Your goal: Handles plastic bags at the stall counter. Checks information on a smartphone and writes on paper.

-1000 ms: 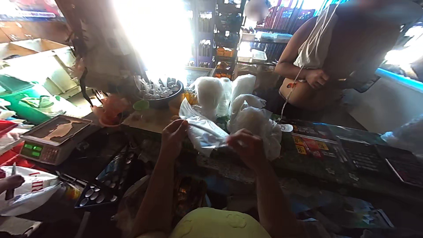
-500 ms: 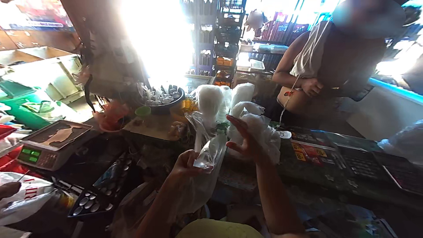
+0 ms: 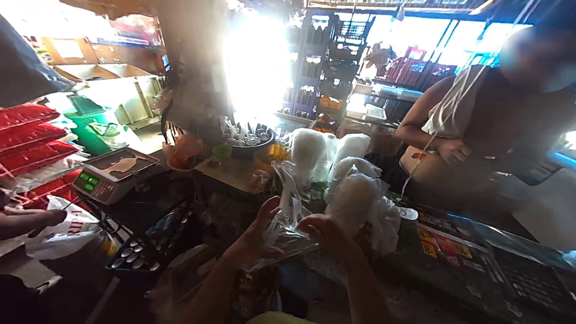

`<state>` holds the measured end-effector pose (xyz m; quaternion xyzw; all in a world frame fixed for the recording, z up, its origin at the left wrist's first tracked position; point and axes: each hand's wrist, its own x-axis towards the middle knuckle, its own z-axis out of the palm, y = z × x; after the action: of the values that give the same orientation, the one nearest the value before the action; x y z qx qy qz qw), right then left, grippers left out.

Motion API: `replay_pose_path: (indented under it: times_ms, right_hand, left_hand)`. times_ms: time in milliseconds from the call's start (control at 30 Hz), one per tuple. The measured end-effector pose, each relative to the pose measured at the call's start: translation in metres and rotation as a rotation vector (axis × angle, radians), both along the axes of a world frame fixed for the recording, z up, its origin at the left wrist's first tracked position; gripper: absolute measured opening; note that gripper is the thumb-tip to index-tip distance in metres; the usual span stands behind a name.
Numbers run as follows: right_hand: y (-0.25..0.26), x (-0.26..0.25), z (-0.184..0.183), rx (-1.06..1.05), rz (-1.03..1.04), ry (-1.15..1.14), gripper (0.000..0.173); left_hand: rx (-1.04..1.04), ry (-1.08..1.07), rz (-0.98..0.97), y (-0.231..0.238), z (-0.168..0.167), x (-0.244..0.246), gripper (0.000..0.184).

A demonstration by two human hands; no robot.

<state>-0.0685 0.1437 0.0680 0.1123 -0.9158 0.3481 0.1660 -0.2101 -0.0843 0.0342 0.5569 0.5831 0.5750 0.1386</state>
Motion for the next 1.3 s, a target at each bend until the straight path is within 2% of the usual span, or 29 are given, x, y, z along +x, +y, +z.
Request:
replay_pose_path:
  times_ms: [33, 100, 200, 233, 300, 367, 433, 467, 500, 567, 633, 700, 767, 833, 867, 933, 1033, 1100, 1133, 1200, 1233, 1300]
  right_hand:
    - [-0.005, 0.002, -0.002, 0.003, 0.048, 0.021, 0.024]
    - [-0.011, 0.008, -0.004, 0.007, 0.058, 0.068, 0.022]
    - [-0.006, 0.019, -0.007, 0.09, -0.15, 0.214, 0.018]
    - [-0.001, 0.023, -0.008, 0.11, -0.219, 0.267, 0.016]
    - [0.009, 0.032, -0.011, 0.109, -0.29, 0.35, 0.014]
    - [0.017, 0.042, -0.016, 0.028, -0.288, 0.398, 0.014]
    - [0.022, 0.051, -0.022, -0.174, -0.171, 0.448, 0.016]
    - [0.022, 0.055, -0.024, -0.302, -0.085, 0.474, 0.018]
    - [0.022, 0.058, -0.025, -0.435, 0.007, 0.503, 0.02]
    - [0.02, 0.064, -0.024, -0.677, 0.139, 0.557, 0.023]
    - [0.019, 0.072, -0.024, -0.891, 0.121, 0.565, 0.017]
    - [0.017, 0.079, -0.026, -0.969, -0.177, 0.538, 0.014]
    - [0.018, 0.088, -0.025, -0.898, -0.441, 0.34, 0.018]
    - [0.027, 0.096, -0.025, -0.798, -0.424, 0.095, 0.022]
    - [0.031, 0.1, -0.022, -0.742, -0.391, 0.026, 0.02]
    - [0.037, 0.102, -0.01, -0.688, -0.446, 0.1, 0.014]
    - [0.068, 0.091, 0.021, -0.675, -0.725, 0.345, 0.015]
    - [0.098, 0.074, 0.045, -0.566, -0.923, 0.375, 0.022]
    - [0.112, 0.063, 0.053, -0.49, -1.008, 0.36, 0.025]
    - [0.137, 0.037, 0.059, -0.35, -1.161, 0.308, 0.028]
    - [0.146, 0.027, 0.053, -0.322, -1.21, 0.235, 0.028]
    - [0.155, 0.017, 0.02, -0.328, -1.242, 0.015, 0.031]
  left_hand:
    - [-0.004, 0.022, 0.01, 0.007, 0.004, 0.006, 0.117]
    - [-0.053, 0.048, 0.1, 0.019, 0.01, 0.017, 0.085]
    - [-0.106, 0.137, 0.189, 0.03, 0.007, 0.024, 0.034]
    - [-0.123, 0.158, 0.226, 0.033, 0.006, 0.027, 0.026]
    - [-0.111, 0.157, 0.249, 0.039, 0.003, 0.032, 0.035]
    - [0.077, 0.114, 0.172, 0.048, -0.007, 0.034, 0.039]
    - [0.326, 0.078, -0.052, 0.059, -0.017, 0.034, 0.034]
    - [0.387, 0.035, -0.177, 0.065, -0.018, 0.035, 0.03]
    - [0.379, -0.026, -0.28, 0.068, -0.017, 0.039, 0.026]
    - [0.198, -0.156, -0.391, 0.07, -0.01, 0.048, 0.024]
    - [0.043, -0.15, -0.301, 0.075, -0.002, 0.055, 0.03]
    - [0.058, -0.132, -0.069, 0.085, 0.003, 0.059, 0.025]
    - [0.211, -0.148, -0.013, 0.101, 0.006, 0.052, 0.019]
    - [0.26, -0.332, -0.04, 0.115, 0.017, 0.048, 0.027]
    - [0.212, -0.465, -0.026, 0.121, 0.027, 0.05, 0.034]
    - [0.062, -0.616, -0.057, 0.132, 0.043, 0.049, 0.041]
    - [-0.103, -0.708, -0.126, 0.161, 0.067, 0.037, 0.044]
    - [-0.107, -0.654, -0.109, 0.198, 0.085, 0.023, 0.038]
    - [-0.142, -0.541, -0.041, 0.222, 0.093, 0.012, 0.033]
    - [-0.316, -0.325, 0.053, 0.26, 0.101, -0.006, 0.039]
    - [-0.362, -0.266, 0.062, 0.267, 0.093, -0.008, 0.039]
    - [-0.334, -0.418, 0.103, 0.262, 0.058, 0.006, 0.03]
